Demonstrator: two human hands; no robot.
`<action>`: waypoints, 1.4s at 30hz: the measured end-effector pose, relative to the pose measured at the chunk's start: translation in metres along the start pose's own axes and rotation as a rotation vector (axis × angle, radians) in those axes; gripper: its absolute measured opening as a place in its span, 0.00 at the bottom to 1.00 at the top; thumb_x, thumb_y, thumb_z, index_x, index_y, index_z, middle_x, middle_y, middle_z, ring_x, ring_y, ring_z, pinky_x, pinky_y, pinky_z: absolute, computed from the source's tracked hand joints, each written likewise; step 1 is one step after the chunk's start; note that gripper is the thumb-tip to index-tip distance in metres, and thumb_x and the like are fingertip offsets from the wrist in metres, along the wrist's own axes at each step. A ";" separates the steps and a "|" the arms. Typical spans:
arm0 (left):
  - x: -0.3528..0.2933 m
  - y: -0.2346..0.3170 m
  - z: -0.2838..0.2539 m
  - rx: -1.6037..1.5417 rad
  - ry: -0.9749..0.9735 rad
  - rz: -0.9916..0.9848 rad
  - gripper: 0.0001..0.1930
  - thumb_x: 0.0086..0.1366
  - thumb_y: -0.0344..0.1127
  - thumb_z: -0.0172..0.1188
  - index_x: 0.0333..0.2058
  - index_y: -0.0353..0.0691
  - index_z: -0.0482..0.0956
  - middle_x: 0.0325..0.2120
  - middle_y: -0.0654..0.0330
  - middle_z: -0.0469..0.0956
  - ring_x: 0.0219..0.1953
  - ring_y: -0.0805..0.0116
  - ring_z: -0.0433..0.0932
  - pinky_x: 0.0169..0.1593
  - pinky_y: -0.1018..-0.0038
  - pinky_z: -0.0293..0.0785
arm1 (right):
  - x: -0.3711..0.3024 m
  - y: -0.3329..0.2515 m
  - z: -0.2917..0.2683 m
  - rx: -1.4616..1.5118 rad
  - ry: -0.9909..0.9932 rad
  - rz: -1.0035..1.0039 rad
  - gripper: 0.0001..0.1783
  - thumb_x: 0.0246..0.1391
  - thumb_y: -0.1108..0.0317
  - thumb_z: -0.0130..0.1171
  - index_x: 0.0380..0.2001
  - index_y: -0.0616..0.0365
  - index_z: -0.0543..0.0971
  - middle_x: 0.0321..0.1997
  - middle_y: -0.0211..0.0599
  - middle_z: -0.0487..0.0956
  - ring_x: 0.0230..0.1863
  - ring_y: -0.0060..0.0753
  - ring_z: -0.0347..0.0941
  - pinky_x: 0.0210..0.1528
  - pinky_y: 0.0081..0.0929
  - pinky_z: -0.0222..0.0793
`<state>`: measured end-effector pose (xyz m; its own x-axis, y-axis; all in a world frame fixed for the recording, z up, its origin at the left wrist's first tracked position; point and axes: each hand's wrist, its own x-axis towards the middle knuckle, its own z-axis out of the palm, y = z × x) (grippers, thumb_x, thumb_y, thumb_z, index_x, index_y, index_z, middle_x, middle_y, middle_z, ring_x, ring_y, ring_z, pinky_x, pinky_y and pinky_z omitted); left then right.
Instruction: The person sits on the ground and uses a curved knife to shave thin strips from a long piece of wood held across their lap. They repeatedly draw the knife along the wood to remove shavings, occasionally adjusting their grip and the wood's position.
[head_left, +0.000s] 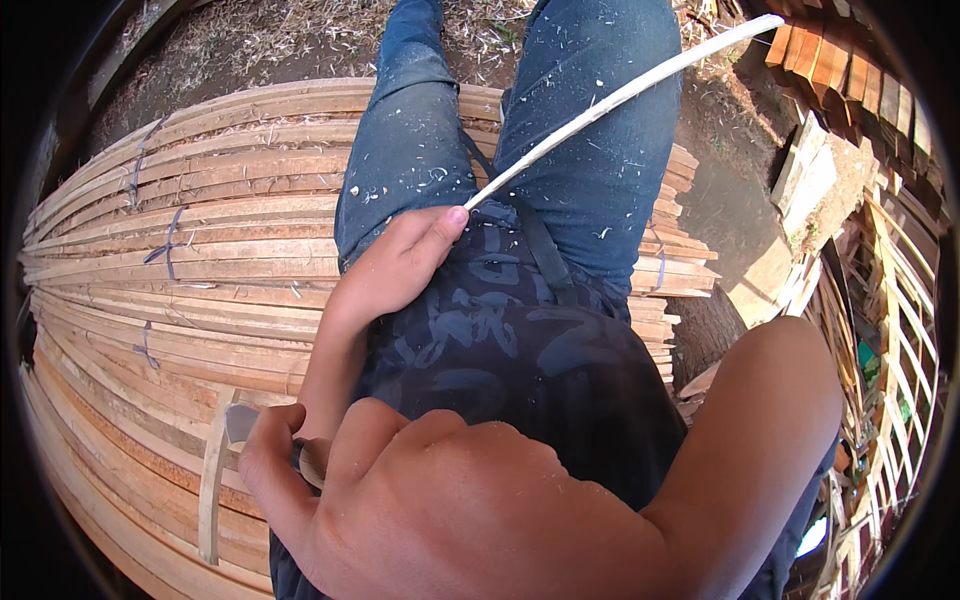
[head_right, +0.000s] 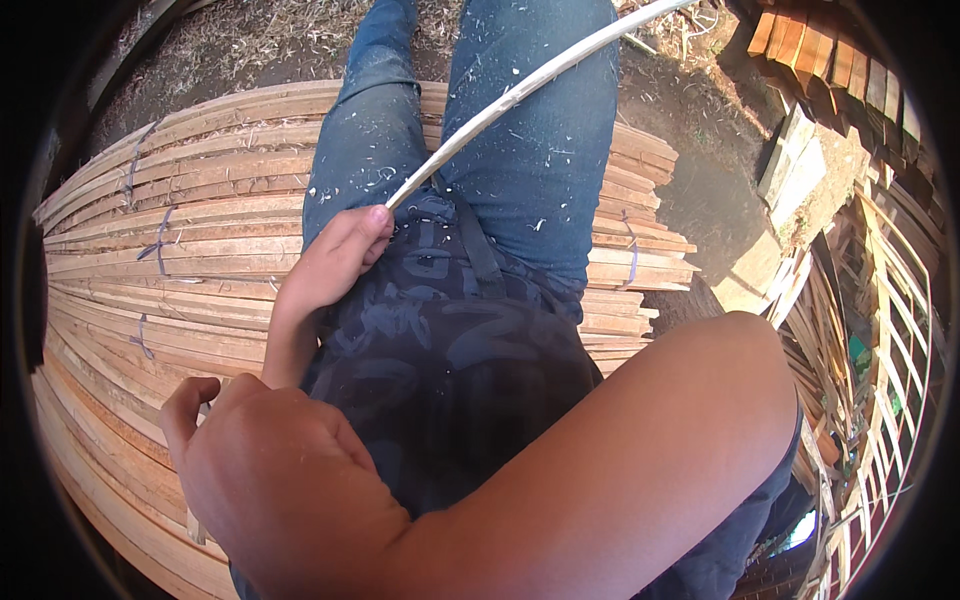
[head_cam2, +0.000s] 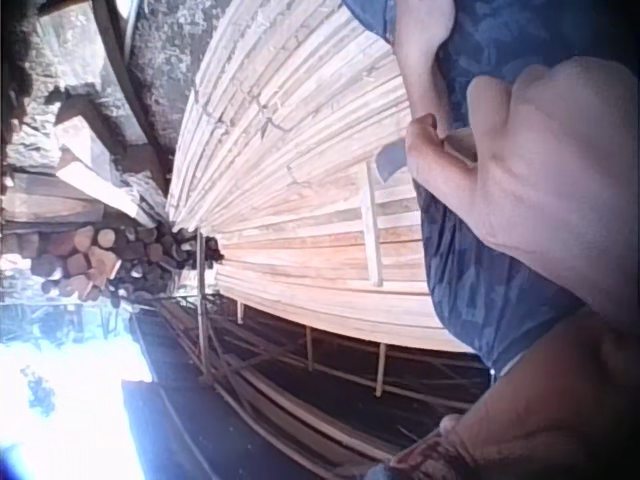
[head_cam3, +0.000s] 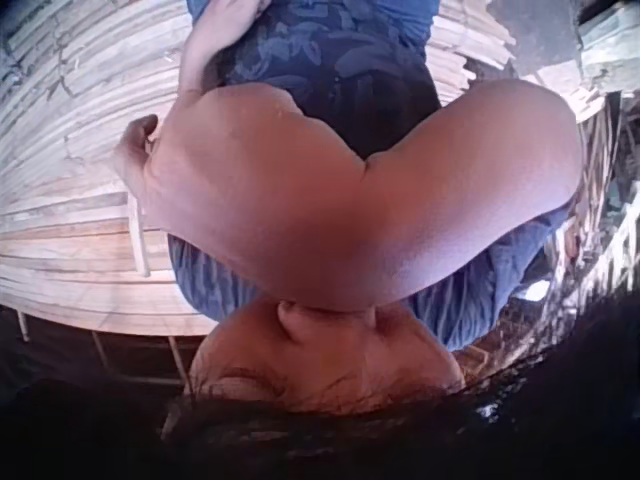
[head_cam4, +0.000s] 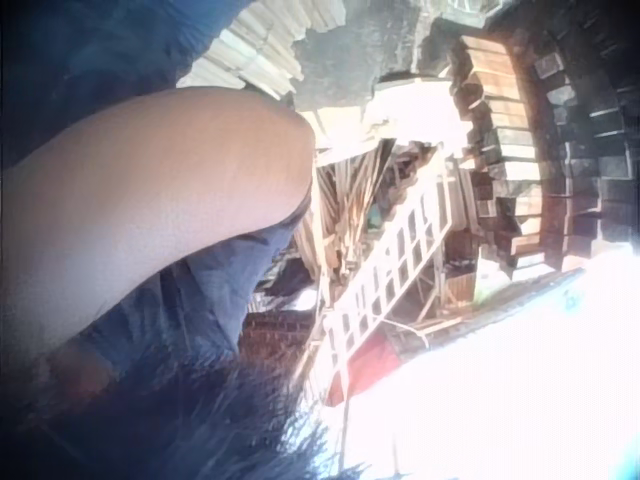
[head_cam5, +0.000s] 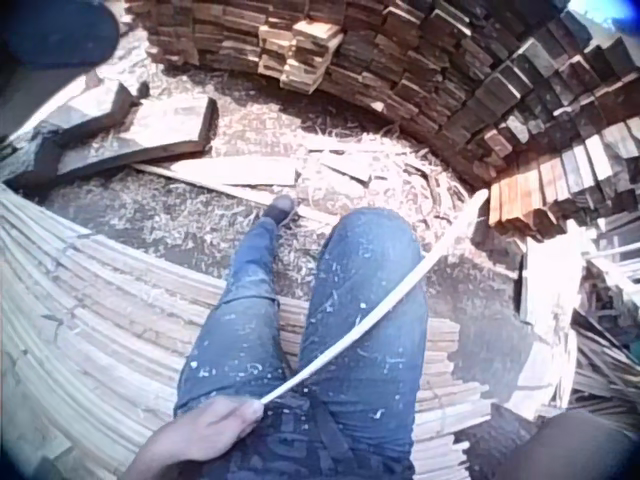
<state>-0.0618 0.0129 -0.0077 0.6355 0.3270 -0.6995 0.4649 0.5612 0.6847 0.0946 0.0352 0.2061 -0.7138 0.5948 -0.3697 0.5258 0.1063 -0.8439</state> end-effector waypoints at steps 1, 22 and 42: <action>0.001 -0.001 -0.001 -0.006 -0.001 0.006 0.22 0.72 0.50 0.39 0.25 0.40 0.66 0.19 0.72 0.56 0.20 0.82 0.52 0.23 0.81 0.50 | 0.004 0.001 0.004 -0.054 -0.009 -0.032 0.26 0.24 0.66 0.62 0.32 0.66 0.70 0.14 0.33 0.68 0.12 0.21 0.65 0.12 0.19 0.59; 0.009 0.008 0.011 0.143 0.097 0.057 0.22 0.70 0.48 0.45 0.32 0.32 0.74 0.17 0.64 0.65 0.21 0.72 0.64 0.28 0.72 0.62 | -0.072 0.161 0.081 -0.251 0.765 0.634 0.17 0.52 0.57 0.62 0.28 0.59 0.70 0.17 0.46 0.75 0.21 0.49 0.74 0.20 0.39 0.66; -0.036 0.068 0.015 1.039 0.403 0.362 0.15 0.59 0.40 0.60 0.41 0.38 0.75 0.33 0.53 0.71 0.37 0.54 0.72 0.39 0.65 0.72 | -0.031 0.197 0.078 -0.170 1.098 0.668 0.18 0.46 0.60 0.68 0.30 0.63 0.74 0.30 0.44 0.74 0.31 0.48 0.73 0.34 0.37 0.67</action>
<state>-0.0437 0.0275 0.0672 0.6796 0.6621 -0.3160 0.6955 -0.4444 0.5647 0.1846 -0.0247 0.0208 0.4158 0.9016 -0.1194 0.7402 -0.4118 -0.5316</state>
